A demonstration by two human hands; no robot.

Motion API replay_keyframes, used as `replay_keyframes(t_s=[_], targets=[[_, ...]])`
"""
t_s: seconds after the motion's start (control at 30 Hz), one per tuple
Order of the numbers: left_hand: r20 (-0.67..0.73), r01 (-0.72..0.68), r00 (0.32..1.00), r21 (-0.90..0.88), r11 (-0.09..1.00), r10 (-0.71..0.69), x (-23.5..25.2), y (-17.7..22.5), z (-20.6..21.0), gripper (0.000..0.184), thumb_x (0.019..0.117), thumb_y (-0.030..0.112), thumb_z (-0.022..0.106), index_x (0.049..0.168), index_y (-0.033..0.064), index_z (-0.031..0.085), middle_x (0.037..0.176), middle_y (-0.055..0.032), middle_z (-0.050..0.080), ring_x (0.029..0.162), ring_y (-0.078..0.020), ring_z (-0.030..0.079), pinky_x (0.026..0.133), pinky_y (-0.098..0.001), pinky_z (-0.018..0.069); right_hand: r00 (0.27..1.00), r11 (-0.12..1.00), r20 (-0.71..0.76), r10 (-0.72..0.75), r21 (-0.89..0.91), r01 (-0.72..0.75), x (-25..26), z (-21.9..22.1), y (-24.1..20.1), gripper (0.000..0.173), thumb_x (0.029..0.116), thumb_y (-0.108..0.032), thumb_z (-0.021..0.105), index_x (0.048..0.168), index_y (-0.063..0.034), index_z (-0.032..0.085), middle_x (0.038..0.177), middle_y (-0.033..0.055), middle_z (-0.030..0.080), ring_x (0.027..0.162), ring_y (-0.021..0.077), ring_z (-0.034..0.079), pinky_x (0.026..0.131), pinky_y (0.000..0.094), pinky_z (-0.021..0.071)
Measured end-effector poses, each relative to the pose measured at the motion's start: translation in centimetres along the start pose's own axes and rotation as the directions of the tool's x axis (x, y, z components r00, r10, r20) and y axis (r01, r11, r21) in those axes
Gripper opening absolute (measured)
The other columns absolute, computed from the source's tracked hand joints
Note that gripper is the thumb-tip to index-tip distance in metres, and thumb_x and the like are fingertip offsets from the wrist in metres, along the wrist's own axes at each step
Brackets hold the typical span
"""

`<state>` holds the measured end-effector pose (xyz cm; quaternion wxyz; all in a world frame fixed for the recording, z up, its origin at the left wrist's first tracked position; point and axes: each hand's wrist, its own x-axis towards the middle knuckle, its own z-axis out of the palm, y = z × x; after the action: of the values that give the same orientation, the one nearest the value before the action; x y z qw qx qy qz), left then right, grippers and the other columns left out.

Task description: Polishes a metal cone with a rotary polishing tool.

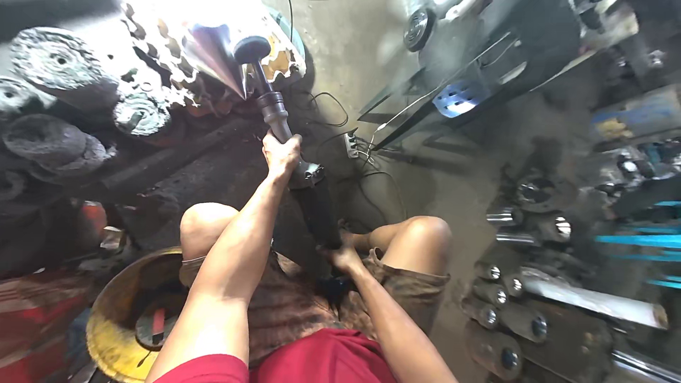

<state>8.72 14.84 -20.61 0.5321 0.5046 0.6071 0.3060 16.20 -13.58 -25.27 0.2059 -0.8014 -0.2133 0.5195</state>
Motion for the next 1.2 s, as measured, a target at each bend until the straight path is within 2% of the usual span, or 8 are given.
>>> replay_keyframes(t_s=[0.1,0.17,0.23,0.37,0.5,0.67,0.9,1.2], targets=[[-0.002,0.002,1.0,0.014,1.0,-0.002,0.1,-0.2,0.1,0.049,0.0795,0.029,0.076,0.121,0.0051,0.065,0.104,-0.0136,0.071,0.095,-0.0262,0.069,0.083,-0.0532,0.0559,1.0,1.0,-0.011,-0.001,-0.009,0.001,-0.1,0.0,-0.2,0.043,0.0836,-0.037,0.084,0.111,-0.0064,0.07,0.093,0.0083,0.073,0.081,0.0183,0.071,0.079,0.0426,0.0609],[-0.013,0.011,1.0,-0.029,1.0,-0.012,-0.1,-0.1,0.0,0.049,0.0799,0.027,0.076,0.122,0.0058,0.064,0.102,-0.0124,0.071,0.092,-0.0236,0.07,0.081,-0.0501,0.0579,1.0,1.0,-0.028,0.006,-0.017,-0.007,0.0,0.0,-0.2,0.043,0.0828,-0.038,0.085,0.109,-0.0064,0.071,0.09,0.0087,0.073,0.077,0.0189,0.071,0.075,0.0428,0.0615],[-0.017,-0.001,1.0,-0.087,0.996,-0.001,-0.3,-0.1,-0.4,0.046,0.0811,0.023,0.076,0.121,0.0049,0.064,0.099,-0.0112,0.071,0.086,-0.0214,0.07,0.078,-0.0469,0.0592,0.999,0.999,-0.031,0.029,-0.019,-0.03,0.2,0.0,-0.2,0.049,0.0819,-0.04,0.086,0.113,-0.0064,0.069,0.094,0.0097,0.073,0.078,0.02,0.071,0.077,0.0432,0.0619],[-0.042,-0.069,0.997,-0.117,0.991,0.065,-0.5,-0.5,-1.4,0.034,0.0795,0.02,0.074,0.108,0.0051,0.065,0.085,-0.0068,0.07,0.072,-0.0182,0.07,0.066,-0.0433,0.0609,0.996,0.996,-0.063,-0.063,-0.067,0.059,0.3,0.2,0.1,0.045,0.0807,-0.04,0.085,0.108,-0.007,0.072,0.094,0.0085,0.074,0.083,0.0191,0.072,0.08,0.0439,0.0613],[-0.061,-0.106,0.994,-0.198,0.974,0.096,-0.9,-0.9,-2.0,0.028,0.0807,0.016,0.072,0.105,0.0047,0.063,0.08,-0.0042,0.069,0.066,-0.0156,0.069,0.061,-0.0386,0.0623,0.994,0.978,-0.075,-0.084,-0.199,0.067,-0.1,0.0,-0.5,0.042,0.0828,-0.044,0.082,0.105,-0.009,0.073,0.093,0.007,0.074,0.085,0.0195,0.072,0.082,0.0455,0.0605],[-0.096,-0.117,0.991,-0.231,0.966,0.097,-1.2,-1.2,-2.7,0.025,0.0806,0.013,0.072,0.102,0.0051,0.064,0.078,-0.0016,0.068,0.065,-0.0117,0.069,0.062,-0.0339,0.0615,0.995,0.95,-0.078,-0.07,-0.308,0.043,-0.2,-0.2,-1.2,0.04,0.0843,-0.046,0.079,0.103,-0.0104,0.075,0.098,0.0079,0.076,0.095,0.0219,0.073,0.089,0.0491,0.0587],[-0.095,-0.08,0.994,-0.406,0.91,0.045,-1.3,-2.0,-3.8,0.021,0.0851,0.007,0.067,0.103,0.0029,0.057,0.071,-0.0047,0.067,0.056,-0.019,0.068,0.055,-0.039,0.0632,0.994,0.942,-0.041,-0.103,-0.325,0.084,0.5,-0.3,-0.9,0.034,0.0834,-0.042,0.077,0.103,-0.0144,0.076,0.101,0.0056,0.076,0.098,0.0211,0.072,0.091,0.0516,0.0577],[-0.097,-0.109,0.992,-0.331,0.937,0.081,-1.3,-1.3,-2.9,0.024,0.0818,0.009,0.071,0.103,0.0037,0.061,0.076,-0.0038,0.068,0.062,-0.016,0.069,0.059,-0.0372,0.063,0.995,0.951,-0.065,-0.082,-0.303,0.058,-0.1,-0.3,-1.0,0.037,0.0854,-0.042,0.078,0.105,-0.011,0.075,0.102,0.0079,0.075,0.098,0.0222,0.072,0.092,0.0496,0.0576]])
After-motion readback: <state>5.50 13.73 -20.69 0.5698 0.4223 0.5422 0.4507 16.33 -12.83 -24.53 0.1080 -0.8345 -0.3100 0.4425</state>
